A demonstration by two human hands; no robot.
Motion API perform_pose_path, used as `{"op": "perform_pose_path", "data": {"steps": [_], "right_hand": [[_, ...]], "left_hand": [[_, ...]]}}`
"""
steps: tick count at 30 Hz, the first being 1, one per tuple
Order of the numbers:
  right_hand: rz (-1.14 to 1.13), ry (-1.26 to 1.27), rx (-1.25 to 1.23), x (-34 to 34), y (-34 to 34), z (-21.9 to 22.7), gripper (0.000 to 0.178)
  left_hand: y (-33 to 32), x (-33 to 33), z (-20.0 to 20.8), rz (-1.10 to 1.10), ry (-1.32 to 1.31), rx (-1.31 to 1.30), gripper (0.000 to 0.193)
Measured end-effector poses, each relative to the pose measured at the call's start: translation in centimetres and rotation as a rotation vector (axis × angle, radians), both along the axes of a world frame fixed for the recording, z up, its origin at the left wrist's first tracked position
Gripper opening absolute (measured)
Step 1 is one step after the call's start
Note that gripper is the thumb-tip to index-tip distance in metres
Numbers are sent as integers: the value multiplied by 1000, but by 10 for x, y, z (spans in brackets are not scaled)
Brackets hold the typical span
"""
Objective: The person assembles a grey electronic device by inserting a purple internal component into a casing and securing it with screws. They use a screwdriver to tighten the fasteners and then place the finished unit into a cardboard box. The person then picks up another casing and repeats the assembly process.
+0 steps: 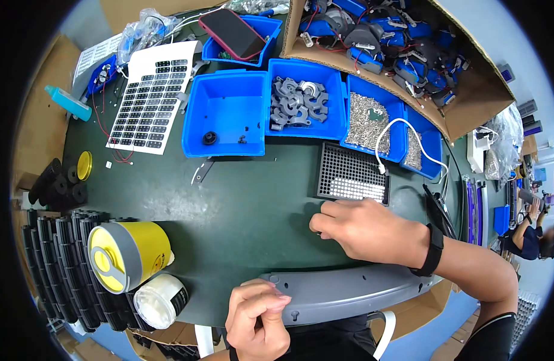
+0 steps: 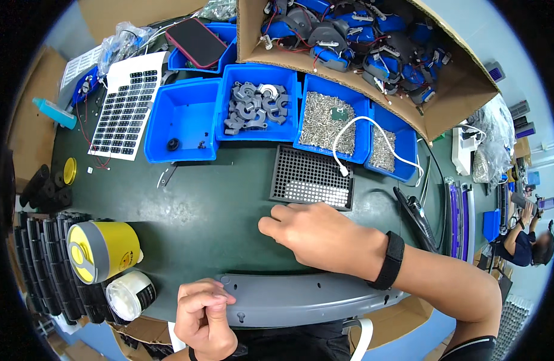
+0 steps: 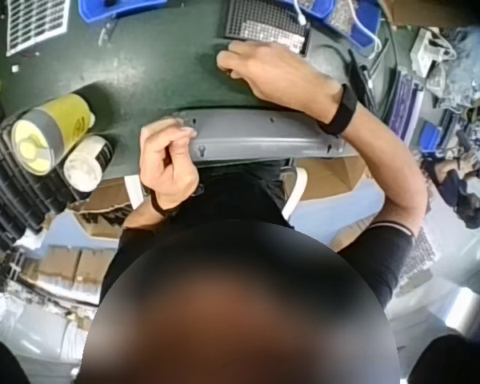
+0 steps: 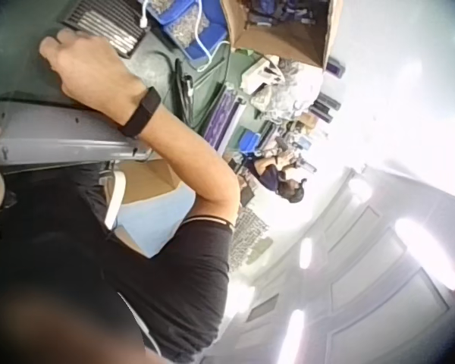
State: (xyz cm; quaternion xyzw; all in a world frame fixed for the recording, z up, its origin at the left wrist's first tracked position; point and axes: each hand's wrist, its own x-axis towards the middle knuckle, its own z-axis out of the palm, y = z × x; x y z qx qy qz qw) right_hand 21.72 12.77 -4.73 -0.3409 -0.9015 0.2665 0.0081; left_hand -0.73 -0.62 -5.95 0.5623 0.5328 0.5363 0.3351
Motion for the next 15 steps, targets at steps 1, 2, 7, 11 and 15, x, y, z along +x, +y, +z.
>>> {"op": "perform_pose_path", "data": {"steps": [1, 2, 7, 11, 15], "right_hand": [[21, -12, 28, 0, 1, 0, 24], [41, -24, 56, 1, 1, 0, 25], [177, -49, 164, -1, 1, -1, 16], [254, -72, 251, -6, -3, -6, 11], [220, -48, 248, -3, -6, -9, 14]], "left_hand": [[1, 1, -1, -2, 12, 26, 1], [1, 0, -1, 0, 10, 26, 1], [1, 0, -5, -15, -23, 63, 2], [-6, 1, -12, 16, -107, 17, 11], [1, 8, -23, 39, -54, 84, 10]]}}
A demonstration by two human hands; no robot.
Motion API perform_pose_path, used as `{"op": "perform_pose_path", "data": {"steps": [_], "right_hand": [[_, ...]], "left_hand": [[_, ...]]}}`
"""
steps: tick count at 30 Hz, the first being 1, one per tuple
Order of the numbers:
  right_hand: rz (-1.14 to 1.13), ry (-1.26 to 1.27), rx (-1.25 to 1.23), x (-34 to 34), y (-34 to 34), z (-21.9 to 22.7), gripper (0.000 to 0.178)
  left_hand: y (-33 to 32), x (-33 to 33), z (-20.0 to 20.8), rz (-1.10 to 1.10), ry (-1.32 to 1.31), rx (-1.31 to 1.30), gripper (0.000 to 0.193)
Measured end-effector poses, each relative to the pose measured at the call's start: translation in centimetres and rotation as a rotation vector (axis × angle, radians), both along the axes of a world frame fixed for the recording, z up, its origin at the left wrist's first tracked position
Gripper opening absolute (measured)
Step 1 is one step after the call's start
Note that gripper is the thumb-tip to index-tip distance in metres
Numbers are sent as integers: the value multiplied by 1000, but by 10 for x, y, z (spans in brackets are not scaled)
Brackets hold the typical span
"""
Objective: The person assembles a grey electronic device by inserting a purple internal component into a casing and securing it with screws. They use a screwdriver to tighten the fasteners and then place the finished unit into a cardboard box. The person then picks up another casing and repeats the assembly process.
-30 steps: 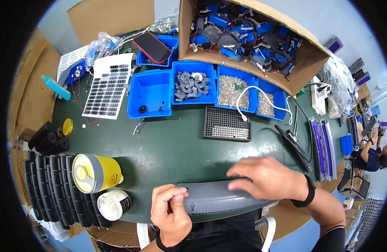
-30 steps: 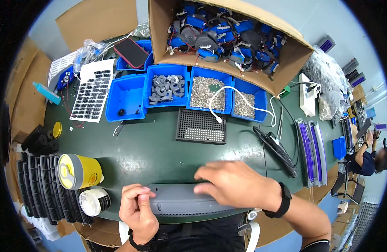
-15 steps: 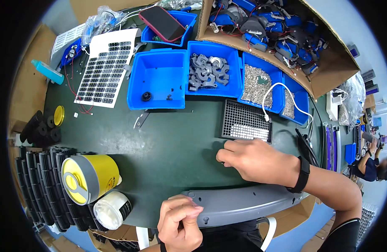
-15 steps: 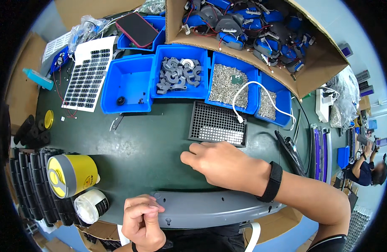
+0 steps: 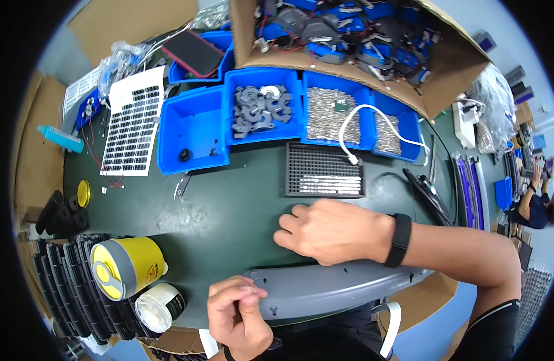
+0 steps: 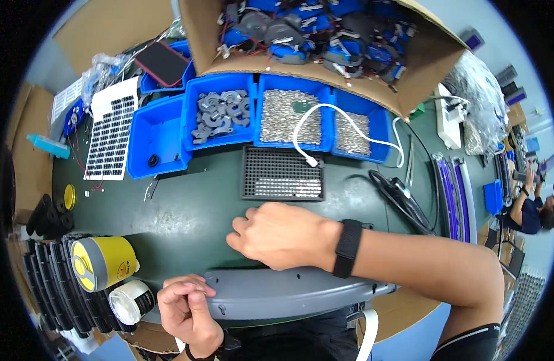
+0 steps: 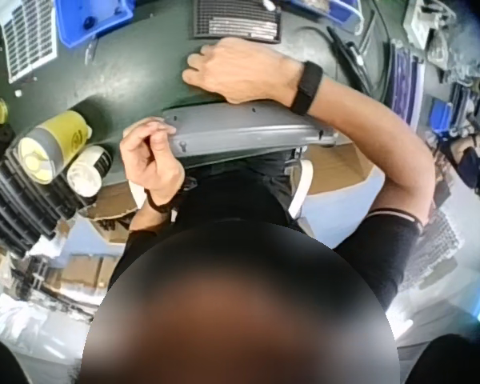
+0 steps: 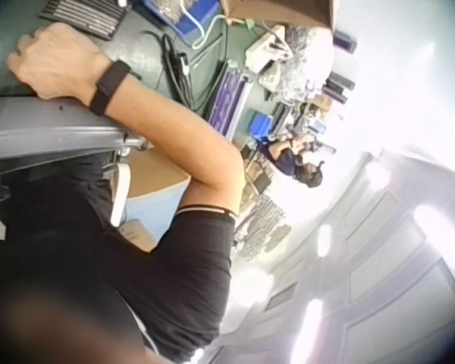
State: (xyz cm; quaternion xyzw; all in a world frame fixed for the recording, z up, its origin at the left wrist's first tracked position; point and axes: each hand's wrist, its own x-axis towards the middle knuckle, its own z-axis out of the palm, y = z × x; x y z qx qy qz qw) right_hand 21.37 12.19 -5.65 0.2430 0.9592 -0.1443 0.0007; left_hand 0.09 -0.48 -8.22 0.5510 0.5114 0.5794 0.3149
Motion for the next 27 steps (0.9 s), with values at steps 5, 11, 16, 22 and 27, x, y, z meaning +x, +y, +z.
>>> {"op": "perform_pose_path", "data": {"steps": [5, 11, 16, 22, 27], "right_hand": [[-144, 47, -34, 23, -8, 31, 22], [-200, 129, 9, 44, -16, 35, 19], [-159, 114, -154, 22, -6, 22, 17], [-125, 56, -199, 3, 1, 4, 14], [-165, 0, -212, -14, -2, 8, 17]], "left_hand": [[0, 3, 6, 28, -40, -53, 13], [2, 3, 8, 3, -96, -78, 16], [2, 7, 6, -23, -170, -36, 16], [-2, 3, 2, 4, -105, -31, 17], [-3, 6, 3, 59, -88, -25, 12]]}}
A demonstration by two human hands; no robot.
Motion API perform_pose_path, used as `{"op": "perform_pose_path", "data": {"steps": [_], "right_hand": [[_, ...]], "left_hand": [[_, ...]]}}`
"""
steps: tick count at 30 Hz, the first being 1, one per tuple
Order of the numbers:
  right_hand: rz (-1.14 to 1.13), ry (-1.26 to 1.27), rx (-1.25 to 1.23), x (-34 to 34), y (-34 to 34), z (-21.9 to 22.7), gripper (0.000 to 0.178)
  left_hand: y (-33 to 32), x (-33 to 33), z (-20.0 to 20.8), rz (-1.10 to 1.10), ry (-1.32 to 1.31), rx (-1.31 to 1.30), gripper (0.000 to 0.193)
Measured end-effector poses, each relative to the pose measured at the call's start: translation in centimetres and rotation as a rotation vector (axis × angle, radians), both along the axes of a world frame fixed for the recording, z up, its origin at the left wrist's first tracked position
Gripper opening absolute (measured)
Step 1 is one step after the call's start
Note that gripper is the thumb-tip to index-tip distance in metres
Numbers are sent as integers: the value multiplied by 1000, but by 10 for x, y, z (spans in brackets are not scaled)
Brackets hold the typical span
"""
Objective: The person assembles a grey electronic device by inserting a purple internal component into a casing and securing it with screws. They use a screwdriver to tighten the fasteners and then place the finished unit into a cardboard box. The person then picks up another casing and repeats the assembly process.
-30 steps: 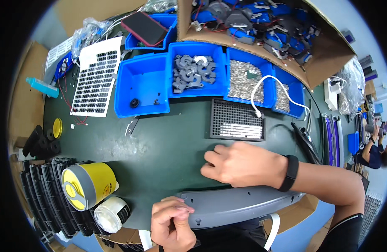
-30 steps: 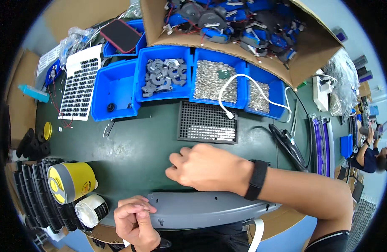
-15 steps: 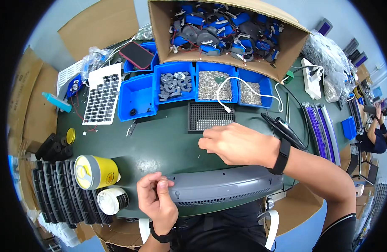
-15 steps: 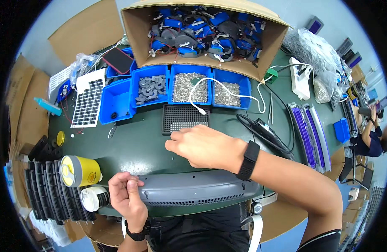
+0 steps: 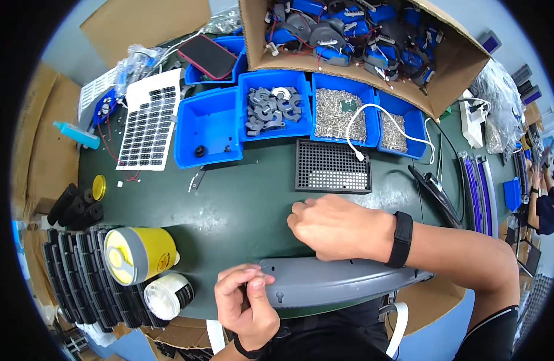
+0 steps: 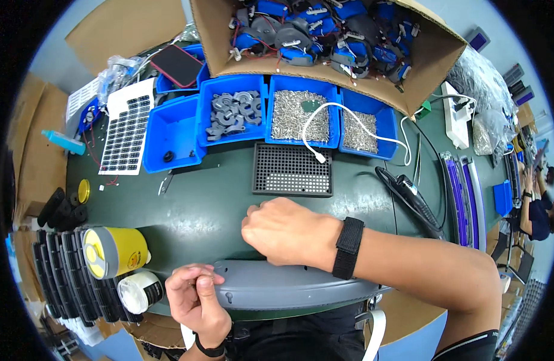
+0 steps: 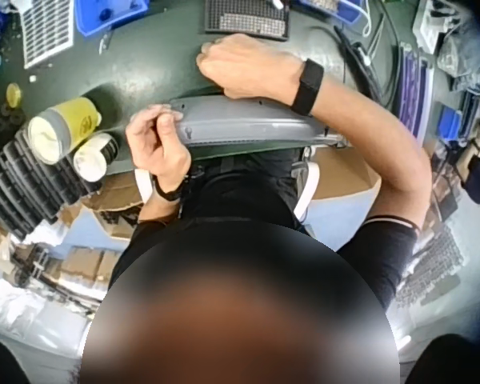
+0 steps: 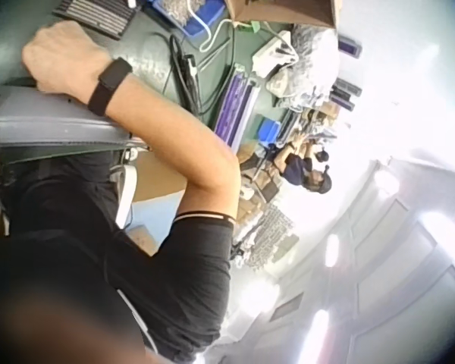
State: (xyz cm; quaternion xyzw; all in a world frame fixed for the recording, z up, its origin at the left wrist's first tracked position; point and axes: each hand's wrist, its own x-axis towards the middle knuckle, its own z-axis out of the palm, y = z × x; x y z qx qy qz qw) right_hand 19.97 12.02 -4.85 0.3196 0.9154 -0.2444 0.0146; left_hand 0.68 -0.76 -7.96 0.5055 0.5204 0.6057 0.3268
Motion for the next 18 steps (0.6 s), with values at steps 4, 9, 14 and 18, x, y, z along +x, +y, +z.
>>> {"op": "perform_pose_path", "data": {"steps": [4, 9, 14, 18], "right_hand": [[-117, -25, -147, 15, 3, 15, 24], [-370, 348, -368, 77, -36, 96, 8], [-1216, 1012, -515, 131, -194, 95, 10], [-1410, 1348, -235, 109, -256, 1, 9]], "left_hand": [[-2, 1, -1, -14, 104, -10, 15], [-1, 0, -2, 35, 112, -8, 14], [1, 5, -5, 25, 32, -31, 17], [10, 19, -2, 9, 20, 13, 17]]}}
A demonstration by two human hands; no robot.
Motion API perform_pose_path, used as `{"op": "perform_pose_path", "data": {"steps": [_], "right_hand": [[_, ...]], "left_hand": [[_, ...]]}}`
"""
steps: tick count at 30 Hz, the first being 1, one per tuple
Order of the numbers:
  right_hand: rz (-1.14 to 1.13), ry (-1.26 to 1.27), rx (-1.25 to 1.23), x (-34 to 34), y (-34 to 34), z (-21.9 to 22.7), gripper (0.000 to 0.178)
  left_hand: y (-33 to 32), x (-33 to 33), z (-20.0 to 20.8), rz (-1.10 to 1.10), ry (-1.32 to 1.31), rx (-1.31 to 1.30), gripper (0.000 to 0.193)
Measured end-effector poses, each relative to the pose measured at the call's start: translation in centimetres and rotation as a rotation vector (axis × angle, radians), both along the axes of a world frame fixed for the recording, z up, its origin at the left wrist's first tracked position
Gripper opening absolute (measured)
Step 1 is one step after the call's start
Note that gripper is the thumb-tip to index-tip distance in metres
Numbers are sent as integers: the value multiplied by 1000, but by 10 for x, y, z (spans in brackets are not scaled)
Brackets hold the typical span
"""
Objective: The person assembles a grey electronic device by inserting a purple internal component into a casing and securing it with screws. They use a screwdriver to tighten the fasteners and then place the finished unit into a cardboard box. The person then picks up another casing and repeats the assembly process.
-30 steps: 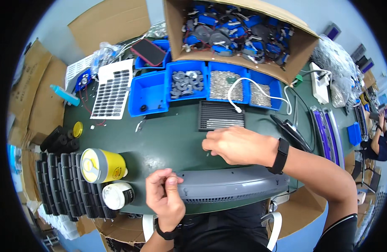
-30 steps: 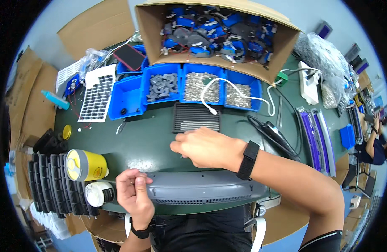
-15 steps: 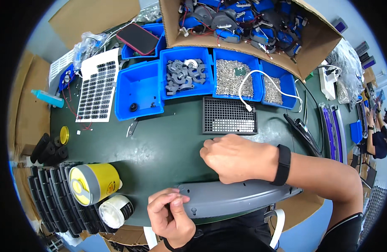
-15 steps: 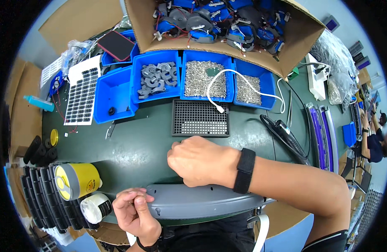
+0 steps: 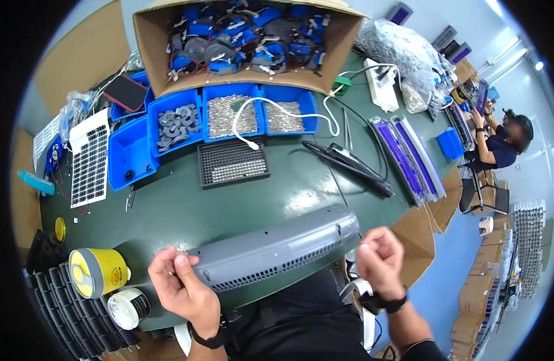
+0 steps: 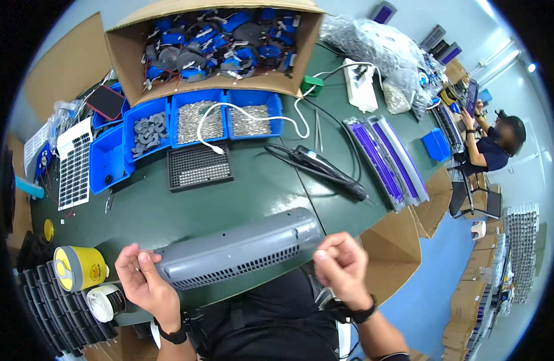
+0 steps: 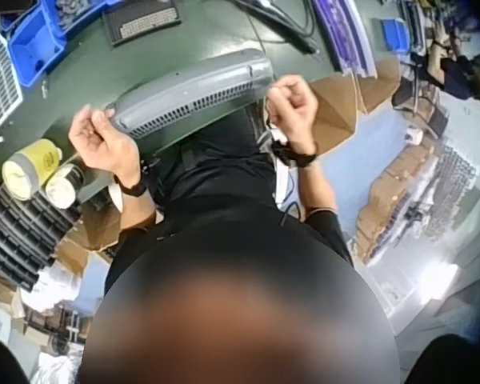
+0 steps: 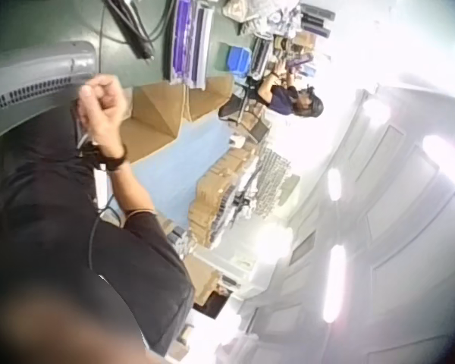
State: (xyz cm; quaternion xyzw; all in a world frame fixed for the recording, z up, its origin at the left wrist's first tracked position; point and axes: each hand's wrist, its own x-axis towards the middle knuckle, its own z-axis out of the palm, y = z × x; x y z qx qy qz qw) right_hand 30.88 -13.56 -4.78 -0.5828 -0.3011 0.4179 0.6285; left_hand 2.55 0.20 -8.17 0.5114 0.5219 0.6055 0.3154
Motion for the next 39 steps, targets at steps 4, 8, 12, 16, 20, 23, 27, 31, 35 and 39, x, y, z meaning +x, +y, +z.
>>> {"op": "perform_pose_path", "data": {"steps": [4, 8, 12, 16, 20, 23, 27, 31, 35, 39], "right_hand": [[-169, 9, 160, -27, 4, -59, 11], [-194, 2, 186, -28, 6, -69, 12], [-186, -80, 194, -28, 6, -74, 13], [-186, -131, 206, -30, 4, -79, 13], [-200, -181, 198, -32, 5, -79, 15], [-240, -193, 177, -36, 6, -81, 16], [-242, -137, 164, -33, 9, -78, 18], [-206, -62, 106, -29, 13, -71, 18], [-234, -6, 54, -37, 23, -63, 15], [-92, -108, 149, -43, 16, -33, 15]], "left_hand": [[3, 6, -2, 14, 31, 39, 18], [1, 9, 1, 49, 44, 24, 17], [1, 8, -2, 48, 25, 40, 17], [2, 8, -3, 53, 47, 49, 18], [1, 6, -2, 58, 61, 45, 17], [1, 2, -7, 16, 52, 64, 17], [1, 6, -7, 16, 55, 67, 18], [4, 8, -7, 16, 52, 67, 19], [16, 5, -1, -4, 15, 103, 18], [7, 7, 21, -122, -40, 215, 19]]}}
